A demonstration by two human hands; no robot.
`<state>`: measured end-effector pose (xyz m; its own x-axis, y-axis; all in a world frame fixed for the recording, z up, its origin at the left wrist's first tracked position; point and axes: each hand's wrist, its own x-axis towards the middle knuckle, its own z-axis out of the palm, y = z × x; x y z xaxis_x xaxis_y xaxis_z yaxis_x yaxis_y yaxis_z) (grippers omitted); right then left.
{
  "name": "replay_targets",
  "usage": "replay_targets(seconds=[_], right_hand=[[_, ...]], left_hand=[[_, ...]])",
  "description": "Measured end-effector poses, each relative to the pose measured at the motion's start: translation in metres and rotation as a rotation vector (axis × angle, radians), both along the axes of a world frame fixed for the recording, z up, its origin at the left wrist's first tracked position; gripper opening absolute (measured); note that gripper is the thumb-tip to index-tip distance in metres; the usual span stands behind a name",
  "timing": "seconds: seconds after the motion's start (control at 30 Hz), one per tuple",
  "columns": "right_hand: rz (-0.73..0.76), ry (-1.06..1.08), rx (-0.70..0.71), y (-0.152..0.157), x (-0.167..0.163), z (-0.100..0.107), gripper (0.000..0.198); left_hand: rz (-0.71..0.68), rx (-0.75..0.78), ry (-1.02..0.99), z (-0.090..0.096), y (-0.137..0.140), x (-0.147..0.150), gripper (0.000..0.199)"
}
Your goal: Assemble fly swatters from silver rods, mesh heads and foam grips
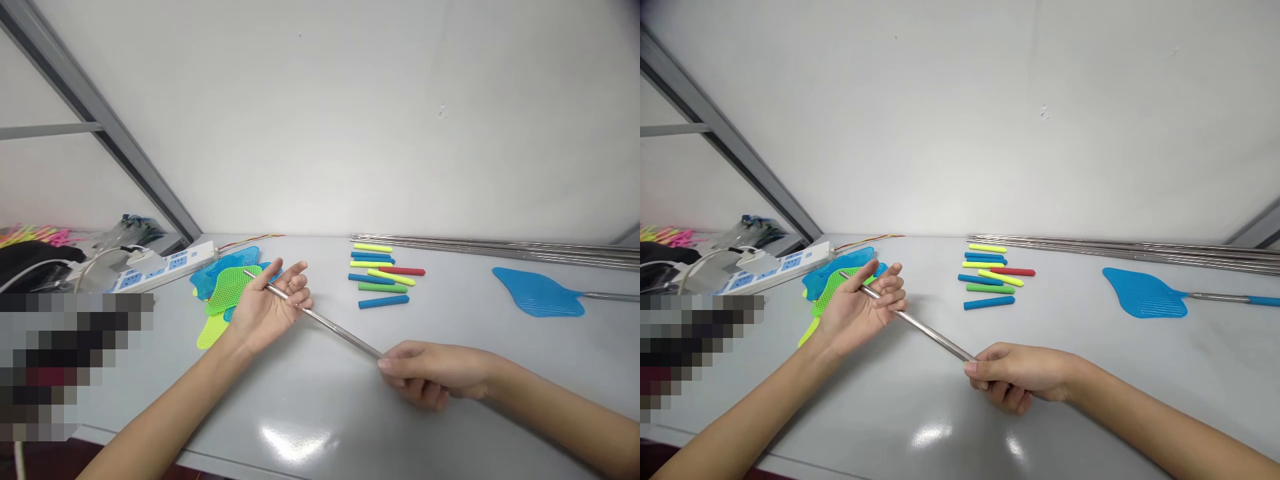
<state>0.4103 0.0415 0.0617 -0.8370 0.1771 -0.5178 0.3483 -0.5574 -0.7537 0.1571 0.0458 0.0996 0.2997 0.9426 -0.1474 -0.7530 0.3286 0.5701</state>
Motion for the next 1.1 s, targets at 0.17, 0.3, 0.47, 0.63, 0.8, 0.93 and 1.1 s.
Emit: replay_targets(seconds=[0.17, 0.3, 0.47, 0.63, 0.8, 0.93, 1.1], right_hand=[[0.026, 0.06, -0.123, -0.01, -0.006, -0.006, 0.043], [0.006, 0.072, -0.167, -0.013, -0.006, -0.007, 0.043], [0.033, 0.017, -0.159, -0.015, -0.004, -0.01, 0.044], [0.04, -0.019, -0.15, -0.017, -0.004, -0.01, 0.044], [0.078, -0.025, -0.141, -0.016, -0.003, -0.01, 0.043], [0.088, -0.044, -0.127, -0.017, -0.002, -0.012, 0.042], [0.103, -0.049, -0.116, -0.018, -0.003, -0.012, 0.041]], left_hand=[[0.004, 0.008, -0.01, -0.007, 0.0, 0.006, 0.042], [0.11, -0.03, -0.01, -0.015, -0.002, 0.013, 0.042], [0.157, -0.091, -0.012, -0.031, -0.009, 0.023, 0.038], [0.178, -0.134, -0.009, -0.036, -0.013, 0.026, 0.035], [0.201, -0.198, -0.02, -0.037, -0.018, 0.029, 0.03], [0.209, -0.22, -0.032, -0.038, -0.021, 0.031, 0.029], [0.23, -0.25, -0.038, -0.037, -0.022, 0.034, 0.029]])
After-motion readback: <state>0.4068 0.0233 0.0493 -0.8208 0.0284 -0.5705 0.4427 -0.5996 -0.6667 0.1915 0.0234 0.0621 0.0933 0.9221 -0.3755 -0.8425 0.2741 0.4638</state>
